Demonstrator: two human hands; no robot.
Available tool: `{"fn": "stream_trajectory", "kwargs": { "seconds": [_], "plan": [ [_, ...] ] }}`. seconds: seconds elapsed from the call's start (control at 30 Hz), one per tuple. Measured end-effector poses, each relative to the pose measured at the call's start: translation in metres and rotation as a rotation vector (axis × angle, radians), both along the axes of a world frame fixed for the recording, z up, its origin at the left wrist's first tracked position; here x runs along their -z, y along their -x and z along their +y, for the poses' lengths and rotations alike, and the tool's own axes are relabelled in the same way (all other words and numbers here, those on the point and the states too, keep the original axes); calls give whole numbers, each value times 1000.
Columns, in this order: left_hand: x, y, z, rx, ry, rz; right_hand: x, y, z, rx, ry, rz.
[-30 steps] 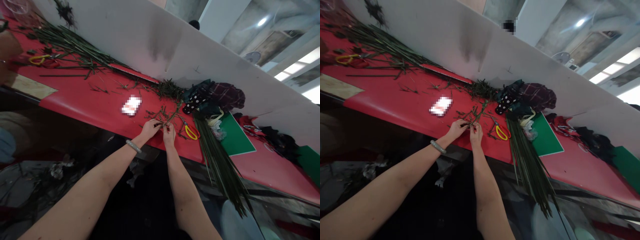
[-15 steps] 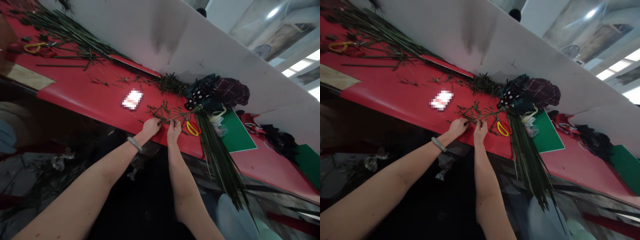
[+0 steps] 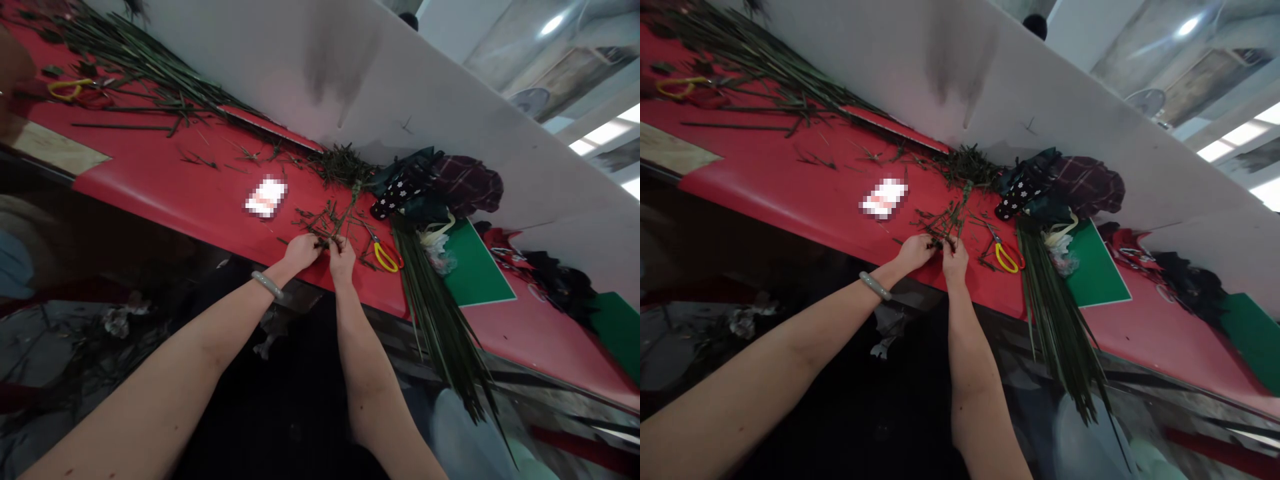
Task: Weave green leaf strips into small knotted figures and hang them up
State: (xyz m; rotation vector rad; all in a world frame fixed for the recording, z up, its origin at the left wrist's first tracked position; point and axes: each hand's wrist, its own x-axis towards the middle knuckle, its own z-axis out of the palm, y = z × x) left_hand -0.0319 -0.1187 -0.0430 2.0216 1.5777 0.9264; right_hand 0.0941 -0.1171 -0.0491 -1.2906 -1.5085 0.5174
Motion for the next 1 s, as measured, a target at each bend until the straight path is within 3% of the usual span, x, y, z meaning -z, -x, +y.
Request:
{"fn": "stream_trajectory", "kwargs": {
  "seconds": [0.5, 0.77, 1.0],
  "plan": [
    [-5, 2, -2, -3, 8, 5, 4, -4, 5, -32, 66, -8],
    [2, 3, -1, 6, -51, -343, 10, -7, 9, -41, 85, 13],
    [2, 3, -3, 46, -49, -454, 13, -7, 12, -57, 62, 66]
  ]
}}
